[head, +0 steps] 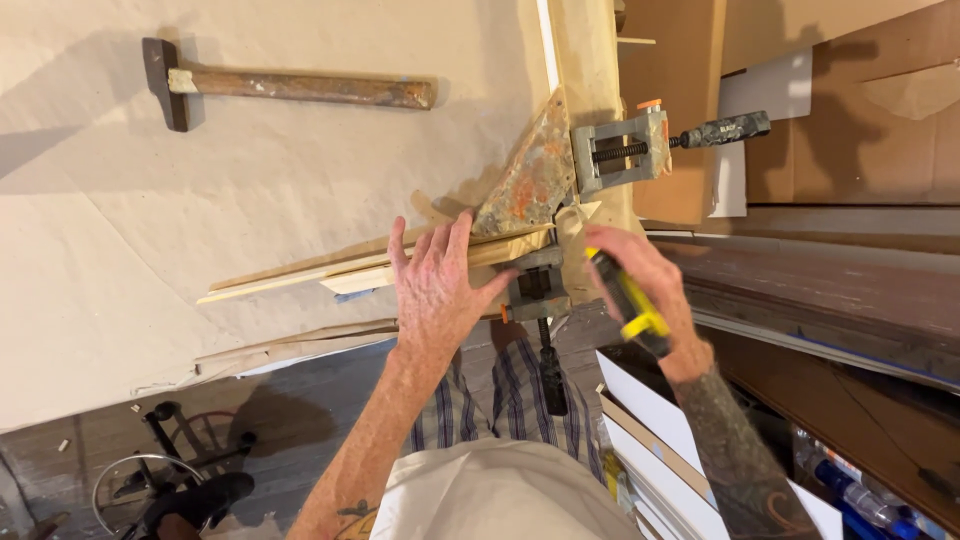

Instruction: Assembling a wooden frame by applying glue to joints, clamping them in a corner jig, and securing them with a hammer.

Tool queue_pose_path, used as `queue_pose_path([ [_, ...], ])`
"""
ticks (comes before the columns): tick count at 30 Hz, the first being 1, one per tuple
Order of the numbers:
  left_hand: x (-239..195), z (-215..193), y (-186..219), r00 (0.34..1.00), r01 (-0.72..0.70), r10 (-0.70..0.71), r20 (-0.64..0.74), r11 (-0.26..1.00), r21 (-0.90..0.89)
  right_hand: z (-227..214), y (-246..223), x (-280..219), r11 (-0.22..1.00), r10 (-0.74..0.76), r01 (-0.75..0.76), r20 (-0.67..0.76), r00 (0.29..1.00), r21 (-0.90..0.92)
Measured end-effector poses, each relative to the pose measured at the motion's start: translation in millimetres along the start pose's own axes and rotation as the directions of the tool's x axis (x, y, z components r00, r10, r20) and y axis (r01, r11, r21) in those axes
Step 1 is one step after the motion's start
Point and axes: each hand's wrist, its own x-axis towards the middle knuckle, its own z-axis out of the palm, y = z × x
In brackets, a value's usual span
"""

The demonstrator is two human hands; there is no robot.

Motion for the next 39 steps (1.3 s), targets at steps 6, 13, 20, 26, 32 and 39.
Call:
queue_pose_path([
  [6,2,1,0,1.000,0.001,-0.001,0.005,1.000,-0.007,2,-3,3,0.998,-0.020,0.021,0.016,1.000,-0.055],
  [13,2,3,-1,1.000,0.003,-0.003,-0.005,1.000,-0.005,2,26,-5,1.000,0.002,-0.003,0.085,0.996,0.011],
  [20,2,1,-1,1.000,-0.010,0.010,-0.009,1.000,0.002,-16,-3,-5,0.992,-0.030,0.008,0.173,0.984,0.128],
  [26,2,2,-2,1.000,-0.008,0.008,-0.015,1.000,0.018,-12,-6,3,0.986,-0.155,0.146,0.116,0.981,0.079],
  [32,2,-31,13,0.992,-0.029,0.030,-0.121,1.000,0.007,-26,-32,-16,0.845,0.330,-0.291,-0.010,0.944,0.449],
  [39,-60,-63,48,0.906,0.359,-0.287,0.310,0.139,-0.923,13,-59,-47,0.286,0.361,-0.248,0.136,0.923,0.925],
])
